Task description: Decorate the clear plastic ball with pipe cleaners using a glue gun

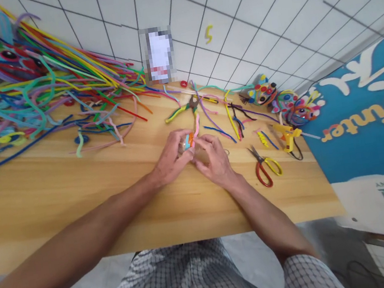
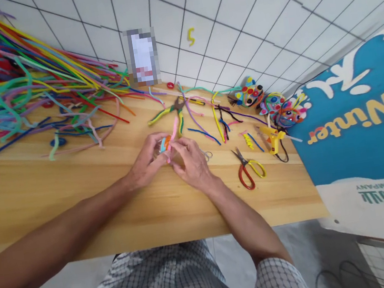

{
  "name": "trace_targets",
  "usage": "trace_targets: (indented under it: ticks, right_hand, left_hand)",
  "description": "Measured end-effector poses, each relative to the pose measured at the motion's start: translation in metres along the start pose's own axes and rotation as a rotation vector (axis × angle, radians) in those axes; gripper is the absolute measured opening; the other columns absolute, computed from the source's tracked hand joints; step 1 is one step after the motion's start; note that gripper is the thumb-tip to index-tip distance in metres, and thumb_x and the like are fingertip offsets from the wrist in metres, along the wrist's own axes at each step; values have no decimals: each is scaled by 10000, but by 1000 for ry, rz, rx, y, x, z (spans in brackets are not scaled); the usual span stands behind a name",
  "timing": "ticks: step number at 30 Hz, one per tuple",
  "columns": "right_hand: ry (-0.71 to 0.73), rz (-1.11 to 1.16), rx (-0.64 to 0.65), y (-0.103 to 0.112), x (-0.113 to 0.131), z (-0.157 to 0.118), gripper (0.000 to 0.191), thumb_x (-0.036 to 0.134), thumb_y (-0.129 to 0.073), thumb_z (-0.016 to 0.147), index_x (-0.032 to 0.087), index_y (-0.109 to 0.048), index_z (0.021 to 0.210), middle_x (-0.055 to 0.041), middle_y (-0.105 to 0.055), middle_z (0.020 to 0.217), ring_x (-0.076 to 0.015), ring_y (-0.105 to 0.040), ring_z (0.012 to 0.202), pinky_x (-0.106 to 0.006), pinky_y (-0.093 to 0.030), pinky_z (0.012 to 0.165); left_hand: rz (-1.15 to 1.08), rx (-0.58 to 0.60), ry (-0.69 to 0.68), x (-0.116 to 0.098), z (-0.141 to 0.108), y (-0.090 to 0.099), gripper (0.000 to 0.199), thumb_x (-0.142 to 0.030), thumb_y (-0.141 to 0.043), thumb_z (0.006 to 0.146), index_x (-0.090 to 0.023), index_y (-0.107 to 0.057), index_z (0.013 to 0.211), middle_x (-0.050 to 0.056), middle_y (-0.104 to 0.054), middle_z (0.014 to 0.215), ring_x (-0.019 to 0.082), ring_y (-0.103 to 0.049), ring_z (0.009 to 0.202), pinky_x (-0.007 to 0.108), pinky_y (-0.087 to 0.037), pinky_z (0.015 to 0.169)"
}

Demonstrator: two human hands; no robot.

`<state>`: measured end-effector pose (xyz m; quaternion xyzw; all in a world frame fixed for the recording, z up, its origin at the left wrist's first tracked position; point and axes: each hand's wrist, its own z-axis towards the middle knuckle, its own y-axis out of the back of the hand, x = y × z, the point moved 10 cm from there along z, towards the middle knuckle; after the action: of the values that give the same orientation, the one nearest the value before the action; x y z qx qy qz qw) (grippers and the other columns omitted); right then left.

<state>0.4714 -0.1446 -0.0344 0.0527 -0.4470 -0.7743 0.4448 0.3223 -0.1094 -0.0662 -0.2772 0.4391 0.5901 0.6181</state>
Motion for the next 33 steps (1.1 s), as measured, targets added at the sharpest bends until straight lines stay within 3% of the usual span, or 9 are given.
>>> trace_targets:
  ticks: [3, 9, 17, 23, 33]
  right_hand:
    - [-37, 18, 31, -1, -3, 0, 757, 221, -754, 1027, 378, -497, 1722, -155, -669, 1486, -379, -700, 1358, -675, -664, 1134]
    - [-65, 55, 61, -2, -3, -2, 755, 204, -763, 1012, 370, -533, 1712, -156, -667, 1495, -373, -694, 1381, -651, -650, 1156]
    - [-121, 19, 70, -5, -6, -5, 710, 235, -761, 1023, 361, -578, 1697, -147, -669, 1457, -366, -681, 1365, -634, -639, 1148]
    - [-113, -12, 47, -2, 1, -6, 754, 191, -751, 1009, 379, -551, 1711, -138, -663, 1460, -361, -688, 1350, -619, -648, 1130]
    - [-98, -2, 69, -7, 0, -4, 733, 206, -753, 1035, 372, -526, 1711, -145, -657, 1484, -368, -666, 1384, -634, -628, 1154]
  left_hand:
    - [-46, 31, 15, 2, -1, 0, 453, -415, -651, 1093, -244, -633, 1512, 143, -682, 1510, 325, -661, 1351, 518, -541, 1200]
    - [-64, 87, 32, 6, -3, -1, 526, -370, -719, 1047, -254, -612, 1549, 139, -674, 1526, 319, -663, 1343, 522, -542, 1204]
    - [7, 75, -43, 3, -3, -3, 519, -252, -688, 1018, -249, -588, 1527, 126, -678, 1522, 299, -674, 1357, 506, -570, 1192]
    - [-3, 61, -12, 4, -3, -3, 472, -291, -678, 1046, -236, -596, 1507, 124, -698, 1458, 280, -699, 1271, 465, -615, 1100]
    - [9, 75, -18, 3, 0, 1, 506, -280, -714, 1045, -257, -613, 1540, 130, -687, 1519, 314, -677, 1388, 529, -574, 1222]
